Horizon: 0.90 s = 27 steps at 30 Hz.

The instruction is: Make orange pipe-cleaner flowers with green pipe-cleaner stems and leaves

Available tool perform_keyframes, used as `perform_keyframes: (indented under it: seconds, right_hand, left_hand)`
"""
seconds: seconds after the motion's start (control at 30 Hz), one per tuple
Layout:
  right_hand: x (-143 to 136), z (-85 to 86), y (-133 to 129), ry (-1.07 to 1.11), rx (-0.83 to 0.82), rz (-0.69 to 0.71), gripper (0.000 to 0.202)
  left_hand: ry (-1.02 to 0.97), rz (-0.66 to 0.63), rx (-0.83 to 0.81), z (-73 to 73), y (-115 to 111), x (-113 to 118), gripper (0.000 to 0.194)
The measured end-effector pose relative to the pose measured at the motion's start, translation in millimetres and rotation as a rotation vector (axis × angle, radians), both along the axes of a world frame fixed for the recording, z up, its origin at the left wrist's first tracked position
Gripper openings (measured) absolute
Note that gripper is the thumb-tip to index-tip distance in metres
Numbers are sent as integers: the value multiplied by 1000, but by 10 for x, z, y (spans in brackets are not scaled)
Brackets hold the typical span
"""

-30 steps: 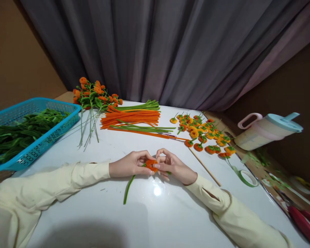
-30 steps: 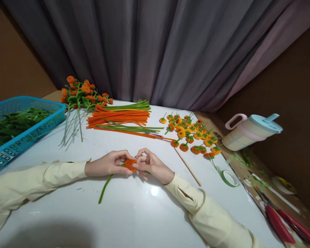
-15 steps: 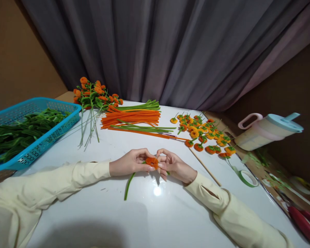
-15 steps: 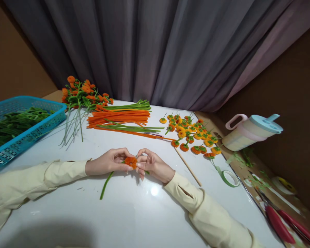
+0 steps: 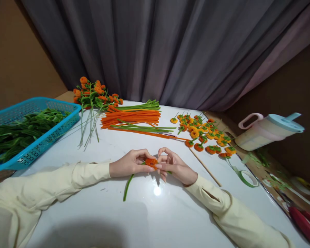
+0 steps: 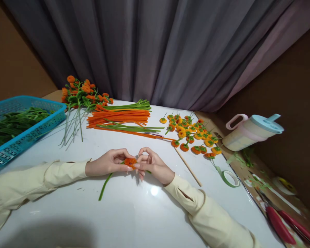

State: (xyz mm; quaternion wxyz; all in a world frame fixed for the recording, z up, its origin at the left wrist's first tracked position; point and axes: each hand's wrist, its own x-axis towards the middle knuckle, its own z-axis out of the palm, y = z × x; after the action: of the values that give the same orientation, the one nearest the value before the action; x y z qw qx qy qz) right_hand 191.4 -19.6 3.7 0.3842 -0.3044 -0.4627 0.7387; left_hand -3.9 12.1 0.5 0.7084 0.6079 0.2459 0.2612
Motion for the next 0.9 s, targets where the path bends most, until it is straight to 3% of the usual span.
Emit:
perform_keyframes:
  seconds: [0.23,0.57,0.9]
  right_hand:
    - [-19,-25,-4,-19,33,-44,34]
    - [18,-19,21,97,-39,48,33]
    - [-9,-8,6,50,13,-2,30]
  left_hand:
    - [-28,-1,-2,-11,10,1,24]
    - [-37,2,-56,38,17,10,28]
    - [-54,3,-97,63,19,11,26]
